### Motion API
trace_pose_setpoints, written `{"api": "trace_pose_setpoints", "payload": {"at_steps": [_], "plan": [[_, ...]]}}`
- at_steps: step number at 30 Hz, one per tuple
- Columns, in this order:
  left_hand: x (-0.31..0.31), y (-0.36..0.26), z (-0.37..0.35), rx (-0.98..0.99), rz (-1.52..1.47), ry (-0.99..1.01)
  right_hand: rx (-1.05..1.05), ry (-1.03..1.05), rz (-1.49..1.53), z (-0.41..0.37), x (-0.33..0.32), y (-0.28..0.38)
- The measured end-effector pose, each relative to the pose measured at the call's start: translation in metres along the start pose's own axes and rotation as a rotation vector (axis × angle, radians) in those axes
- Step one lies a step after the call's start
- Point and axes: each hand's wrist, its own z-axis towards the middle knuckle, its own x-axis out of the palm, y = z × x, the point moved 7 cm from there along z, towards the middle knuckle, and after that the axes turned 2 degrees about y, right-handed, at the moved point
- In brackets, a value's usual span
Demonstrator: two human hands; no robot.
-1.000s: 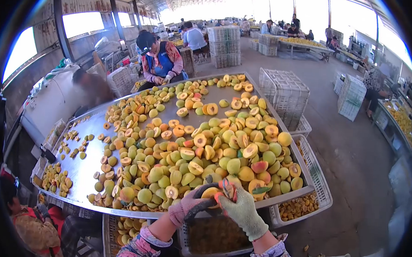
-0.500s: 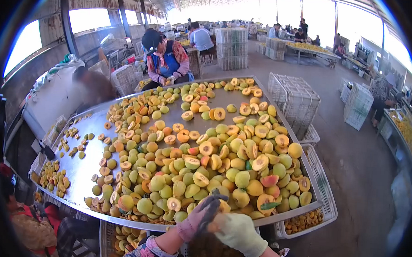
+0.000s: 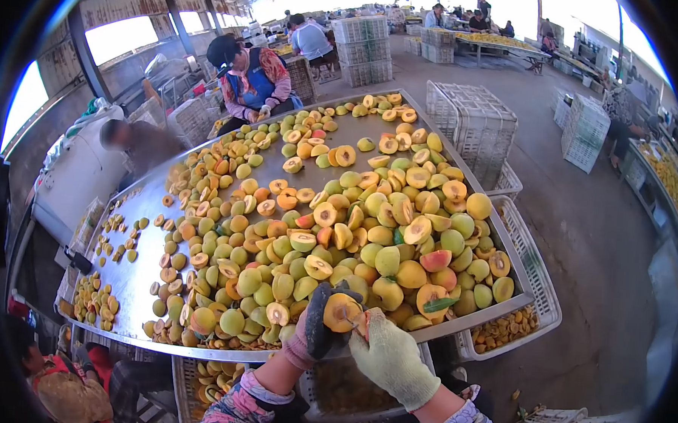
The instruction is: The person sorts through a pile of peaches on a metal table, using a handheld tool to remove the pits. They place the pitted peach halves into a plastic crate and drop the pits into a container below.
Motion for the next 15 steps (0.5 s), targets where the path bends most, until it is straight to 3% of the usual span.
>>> {"api": "trace_pose_setpoints", "payload": {"at_steps": [2, 4, 8, 13, 15], "plan": [[0.017, -0.029, -0.007, 0.325, 0.528, 0.055, 0.009, -0.006, -0.003, 0.000, 0.000, 0.000], [0.025, -0.042, -0.005, 0.383, 0.793, 0.082, 0.021, -0.015, -0.003, 0.000, 0.000, -0.001], [0.025, -0.041, -0.005, 0.358, 0.723, 0.058, 0.051, 0.047, -0.013, -0.001, 0.008, -0.005], [0.026, -0.043, -0.015, 0.615, 0.943, -0.012, 0.107, 0.123, -0.006, -0.003, 0.016, -0.004], [0.023, -0.036, -0.015, 0.562, 0.779, -0.019, -0.073, 0.023, 0.094, -0.005, 0.020, -0.001]]}}
